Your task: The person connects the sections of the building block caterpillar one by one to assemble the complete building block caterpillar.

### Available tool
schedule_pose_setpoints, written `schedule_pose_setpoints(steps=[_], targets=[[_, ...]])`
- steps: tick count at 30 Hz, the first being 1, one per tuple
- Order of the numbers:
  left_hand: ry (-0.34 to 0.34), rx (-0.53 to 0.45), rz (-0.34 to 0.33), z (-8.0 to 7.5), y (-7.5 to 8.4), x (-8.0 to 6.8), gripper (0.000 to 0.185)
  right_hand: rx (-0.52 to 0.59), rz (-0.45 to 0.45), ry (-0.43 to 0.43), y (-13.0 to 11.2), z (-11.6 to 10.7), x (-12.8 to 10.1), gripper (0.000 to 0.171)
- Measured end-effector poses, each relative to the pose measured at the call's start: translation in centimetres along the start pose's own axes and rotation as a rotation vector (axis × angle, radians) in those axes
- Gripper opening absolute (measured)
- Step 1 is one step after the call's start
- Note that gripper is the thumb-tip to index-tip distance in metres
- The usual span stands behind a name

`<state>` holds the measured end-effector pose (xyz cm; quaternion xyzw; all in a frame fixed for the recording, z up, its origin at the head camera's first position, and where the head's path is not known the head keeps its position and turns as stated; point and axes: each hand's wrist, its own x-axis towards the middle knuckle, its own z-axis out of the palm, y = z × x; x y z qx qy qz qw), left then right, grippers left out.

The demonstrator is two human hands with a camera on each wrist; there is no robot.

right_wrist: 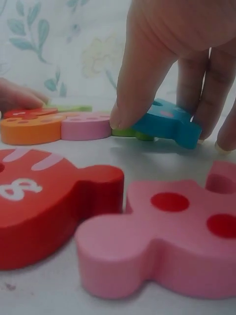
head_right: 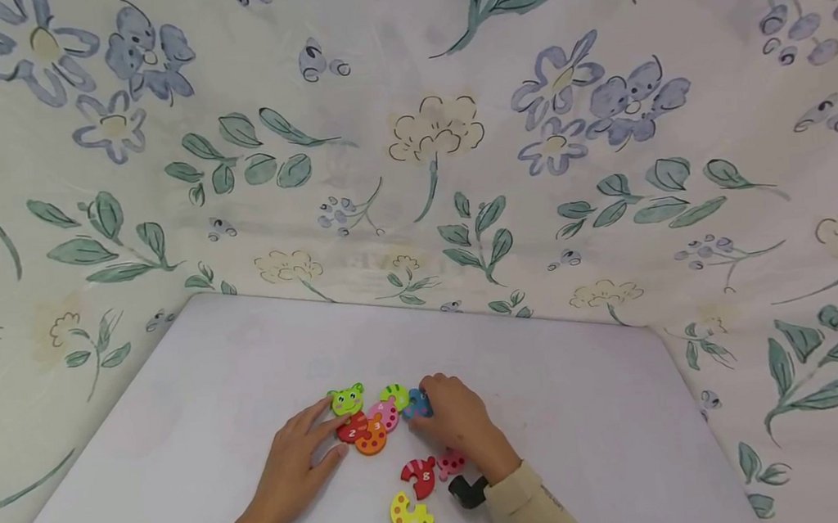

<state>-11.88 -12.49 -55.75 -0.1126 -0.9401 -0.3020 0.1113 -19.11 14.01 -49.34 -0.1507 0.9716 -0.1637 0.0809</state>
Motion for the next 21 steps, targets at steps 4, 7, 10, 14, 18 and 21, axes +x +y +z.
schedule_pose_setpoints(steps=[4, 7, 10, 14, 18, 21], targets=[[-0.006, -0.001, -0.007, -0.02, 0.10, 0.03, 0.045, -0.023, -0.011, 0.000, -0.06, 0.16, 0.00, 0.058], [-0.005, -0.008, -0.009, -0.02, 0.11, 0.05, 0.044, -0.038, -0.012, 0.001, -0.10, 0.26, 0.01, 0.060], [-0.002, -0.012, -0.006, 0.00, 0.05, 0.09, 0.044, -0.038, -0.009, -0.002, -0.12, 0.26, 0.01, 0.061], [0.000, -0.002, -0.005, 0.05, -0.02, 0.11, 0.044, -0.034, -0.011, -0.004, -0.09, 0.18, 0.00, 0.062], [0.000, 0.005, -0.003, 0.10, -0.10, 0.12, 0.045, -0.043, -0.008, 0.004, -0.10, 0.28, 0.01, 0.061], [0.001, 0.001, -0.001, 0.18, -0.18, 0.12, 0.045, -0.064, 0.000, 0.012, -0.28, 0.35, 0.02, 0.061]])
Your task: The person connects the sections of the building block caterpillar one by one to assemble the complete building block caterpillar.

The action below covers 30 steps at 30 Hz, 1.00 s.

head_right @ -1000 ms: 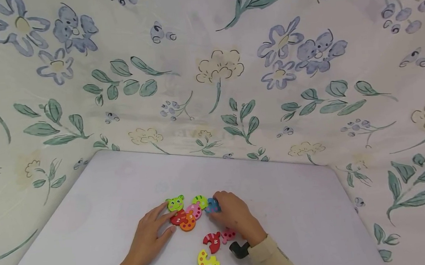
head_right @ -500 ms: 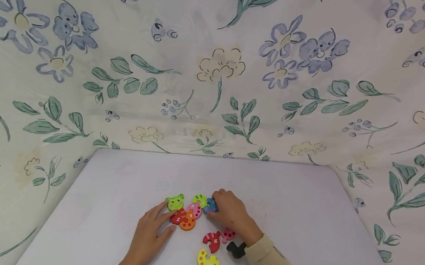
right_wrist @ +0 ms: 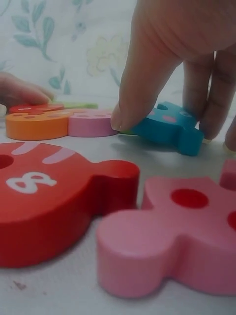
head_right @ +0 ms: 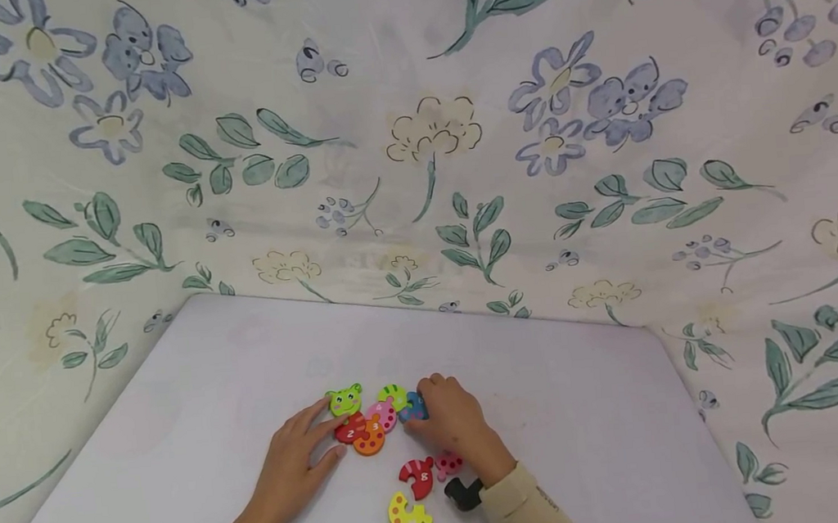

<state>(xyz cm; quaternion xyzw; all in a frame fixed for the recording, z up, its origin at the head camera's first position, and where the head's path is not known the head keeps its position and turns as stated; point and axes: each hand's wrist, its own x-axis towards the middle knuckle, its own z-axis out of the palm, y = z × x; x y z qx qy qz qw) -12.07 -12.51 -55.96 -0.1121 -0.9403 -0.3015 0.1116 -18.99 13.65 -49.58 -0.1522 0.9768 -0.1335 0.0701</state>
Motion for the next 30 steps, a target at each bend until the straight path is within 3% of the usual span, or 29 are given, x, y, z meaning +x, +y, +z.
schedule_pose_setpoints(steps=[14, 30], targets=[[-0.002, 0.001, 0.011, 0.2, 0.1, 0.1, 0.045, -0.078, 0.035, -0.013, 0.0, -0.1, -0.2, 0.062], [0.002, 0.001, 0.011, 0.0, 0.1, 0.1, 0.045, 0.049, 0.023, -0.065, 1.8, -1.4, -1.4, 0.042]])
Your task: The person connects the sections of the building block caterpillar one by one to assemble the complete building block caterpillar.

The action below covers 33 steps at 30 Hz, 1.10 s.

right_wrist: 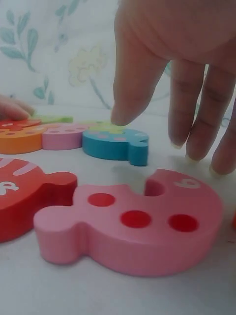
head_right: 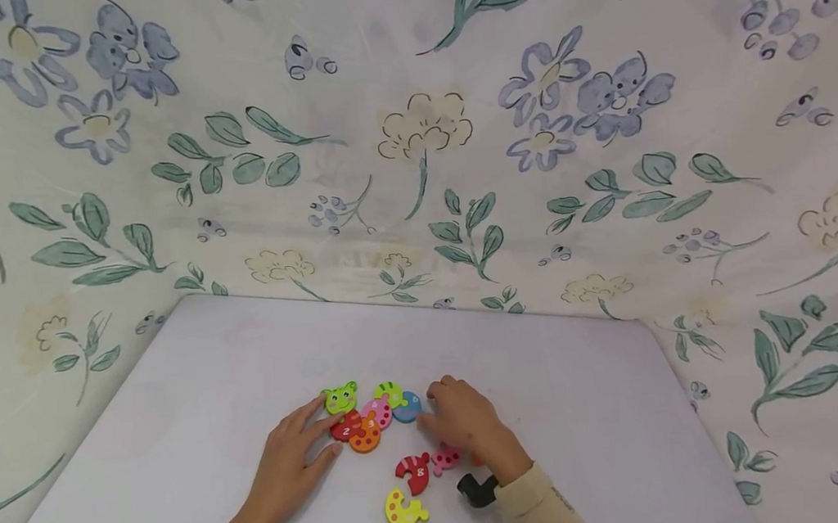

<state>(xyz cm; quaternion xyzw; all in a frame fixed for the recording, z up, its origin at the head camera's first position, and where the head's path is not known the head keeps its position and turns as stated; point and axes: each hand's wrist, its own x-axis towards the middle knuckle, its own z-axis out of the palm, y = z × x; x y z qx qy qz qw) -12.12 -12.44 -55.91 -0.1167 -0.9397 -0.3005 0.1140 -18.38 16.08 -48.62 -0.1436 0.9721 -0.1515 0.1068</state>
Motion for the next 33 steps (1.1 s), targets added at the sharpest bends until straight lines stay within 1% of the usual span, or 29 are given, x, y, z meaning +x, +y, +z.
schedule_pose_setpoints(steps=[6, 9, 15, 21, 28, 33], targets=[[-0.001, 0.007, -0.001, 0.1, -0.2, 0.0, 0.046, 0.041, -0.031, -0.006, 1.1, -0.4, -0.4, 0.030], [0.002, 0.008, 0.002, 0.2, -0.2, 0.0, 0.045, 0.072, -0.034, -0.014, 1.7, -0.6, -0.8, 0.026], [0.000, 0.016, 0.002, 0.2, -0.2, 0.0, 0.045, 0.142, -0.022, -0.023, 2.7, -1.4, -1.6, 0.023], [-0.019, 0.012, -0.007, 0.1, -0.1, 0.1, 0.046, 0.179, -0.005, -0.026, 3.7, -1.8, -2.3, 0.021], [0.009, 0.009, 0.009, 0.2, -0.2, 0.0, 0.046, 0.232, -0.002, -0.026, 5.2, -2.0, -3.2, 0.021], [0.007, 0.006, 0.006, 0.3, -0.1, 0.0, 0.046, 0.285, 0.024, -0.016, 5.8, -2.2, -4.0, 0.020]])
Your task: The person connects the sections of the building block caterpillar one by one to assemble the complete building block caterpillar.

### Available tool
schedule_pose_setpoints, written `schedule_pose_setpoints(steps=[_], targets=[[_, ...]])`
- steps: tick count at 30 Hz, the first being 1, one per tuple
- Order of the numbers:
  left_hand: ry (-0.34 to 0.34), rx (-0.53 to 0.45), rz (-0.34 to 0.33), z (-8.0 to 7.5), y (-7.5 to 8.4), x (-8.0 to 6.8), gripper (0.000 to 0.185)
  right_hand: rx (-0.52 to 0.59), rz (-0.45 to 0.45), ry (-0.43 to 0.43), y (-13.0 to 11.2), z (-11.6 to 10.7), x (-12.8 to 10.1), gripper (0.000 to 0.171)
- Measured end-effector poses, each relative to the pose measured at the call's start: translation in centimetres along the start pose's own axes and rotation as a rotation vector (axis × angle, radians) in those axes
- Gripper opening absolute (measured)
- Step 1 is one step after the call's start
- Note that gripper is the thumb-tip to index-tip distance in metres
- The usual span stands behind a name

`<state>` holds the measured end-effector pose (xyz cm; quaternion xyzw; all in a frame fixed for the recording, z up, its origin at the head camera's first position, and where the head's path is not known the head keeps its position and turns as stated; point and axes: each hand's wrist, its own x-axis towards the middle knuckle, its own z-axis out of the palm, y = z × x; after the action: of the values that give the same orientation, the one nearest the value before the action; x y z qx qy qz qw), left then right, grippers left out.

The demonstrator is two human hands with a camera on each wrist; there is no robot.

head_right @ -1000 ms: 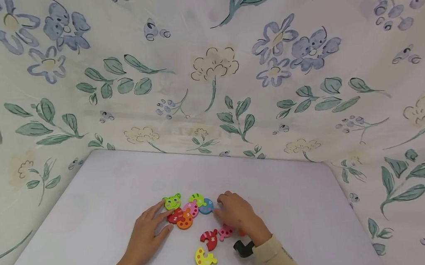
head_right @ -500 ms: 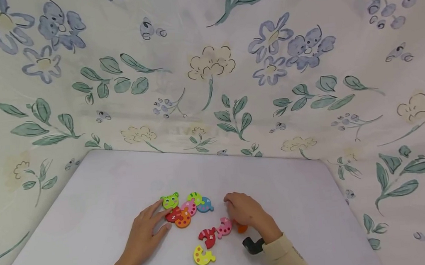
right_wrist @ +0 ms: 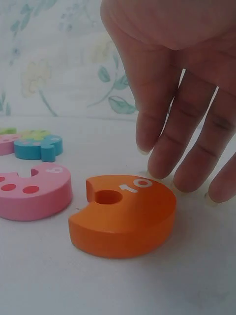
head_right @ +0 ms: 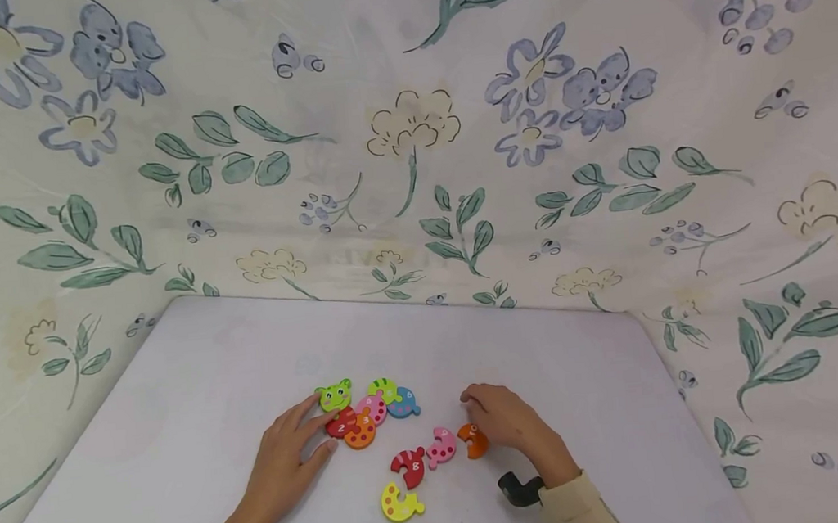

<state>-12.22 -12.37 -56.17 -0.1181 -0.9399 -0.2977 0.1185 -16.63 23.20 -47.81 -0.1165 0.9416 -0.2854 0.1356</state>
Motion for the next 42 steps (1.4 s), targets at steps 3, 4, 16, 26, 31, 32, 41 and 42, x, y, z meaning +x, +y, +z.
schedule_pose_setpoints(steps=[3, 4, 16, 26, 31, 32, 41, 42], targets=[[0.000, 0.003, 0.002, 0.0, 0.0, 0.1, 0.046, 0.016, -0.002, 0.010, 0.2, -0.2, -0.4, 0.020], [0.001, 0.004, 0.003, 0.0, 0.1, 0.1, 0.046, 0.019, -0.004, 0.014, 0.3, -0.2, -0.5, 0.019], [-0.032, 0.006, -0.018, -0.2, 0.2, 0.2, 0.046, 0.035, 0.006, -0.018, 0.6, 0.0, -1.2, 0.020], [-0.031, 0.003, -0.022, -0.2, 0.3, 0.2, 0.046, -0.034, -0.048, -0.134, 0.7, 0.5, -1.9, 0.045], [-0.019, 0.003, -0.015, -0.2, 0.3, 0.2, 0.047, -0.079, -0.064, -0.090, 0.8, 1.2, -1.9, 0.043], [-0.017, 0.003, -0.012, -0.2, 0.3, 0.2, 0.046, -0.082, -0.065, -0.078, 0.9, 1.3, -1.9, 0.043], [-0.032, 0.006, -0.017, -0.1, 0.3, 0.3, 0.046, -0.047, -0.018, 0.004, 1.4, 2.3, -1.6, 0.043], [-0.031, 0.006, -0.016, -0.1, 0.3, 0.3, 0.046, -0.035, -0.011, 0.010, 1.5, 2.4, -1.6, 0.044]])
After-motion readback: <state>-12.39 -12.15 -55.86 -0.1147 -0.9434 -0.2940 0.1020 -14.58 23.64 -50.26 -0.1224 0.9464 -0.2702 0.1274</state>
